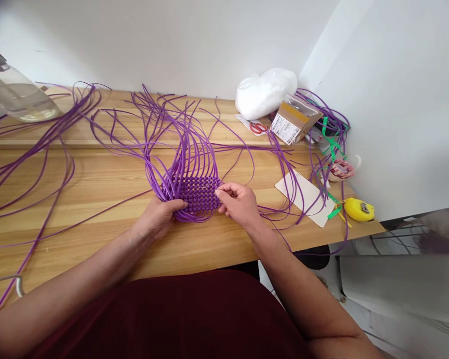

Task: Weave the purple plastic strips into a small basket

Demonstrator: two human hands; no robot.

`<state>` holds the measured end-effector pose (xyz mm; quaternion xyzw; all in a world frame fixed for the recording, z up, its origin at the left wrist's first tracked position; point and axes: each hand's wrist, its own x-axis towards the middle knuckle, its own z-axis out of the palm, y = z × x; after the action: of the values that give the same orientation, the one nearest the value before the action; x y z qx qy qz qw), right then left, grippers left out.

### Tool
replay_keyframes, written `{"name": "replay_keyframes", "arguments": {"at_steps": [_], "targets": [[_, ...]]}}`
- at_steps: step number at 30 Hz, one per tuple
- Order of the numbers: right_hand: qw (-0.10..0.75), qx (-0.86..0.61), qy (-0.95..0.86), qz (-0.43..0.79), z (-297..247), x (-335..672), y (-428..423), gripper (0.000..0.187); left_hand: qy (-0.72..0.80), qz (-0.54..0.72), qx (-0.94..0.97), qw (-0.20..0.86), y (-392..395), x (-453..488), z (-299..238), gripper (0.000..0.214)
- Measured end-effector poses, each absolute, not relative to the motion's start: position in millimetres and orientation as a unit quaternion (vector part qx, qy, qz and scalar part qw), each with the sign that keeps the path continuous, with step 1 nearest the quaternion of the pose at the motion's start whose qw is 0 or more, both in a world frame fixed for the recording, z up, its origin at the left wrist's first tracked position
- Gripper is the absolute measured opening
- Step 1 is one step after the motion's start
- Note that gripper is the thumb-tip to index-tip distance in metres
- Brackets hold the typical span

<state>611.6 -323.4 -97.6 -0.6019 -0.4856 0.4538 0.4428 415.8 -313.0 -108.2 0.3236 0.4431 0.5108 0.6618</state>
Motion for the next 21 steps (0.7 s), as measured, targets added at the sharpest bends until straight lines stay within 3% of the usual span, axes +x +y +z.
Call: {"name": "replay_keyframes", "arguments": {"at_steps": [8, 15, 21], "targets": [[0.4, -0.612, -0.529, 0.431, -93.1, 612.3, -333.6, 0.025, 0.456, 0.508, 0.325, 0.655, -313.1, 415.1, -107.5, 0.05], [0.35, -0.621, -0.661, 0.233, -93.3, 595.4, -327.1, 0.011, 0.447, 0.499, 0.369, 0.645, -314.6, 413.8, -110.9, 0.041], [0.337, -0.633, -0.635, 0.288, -99.8, 598.3, -314.4, 0.012, 0.447, 0.492, 0.357, 0.657, -312.3, 415.1, -110.2, 0.046]]}}
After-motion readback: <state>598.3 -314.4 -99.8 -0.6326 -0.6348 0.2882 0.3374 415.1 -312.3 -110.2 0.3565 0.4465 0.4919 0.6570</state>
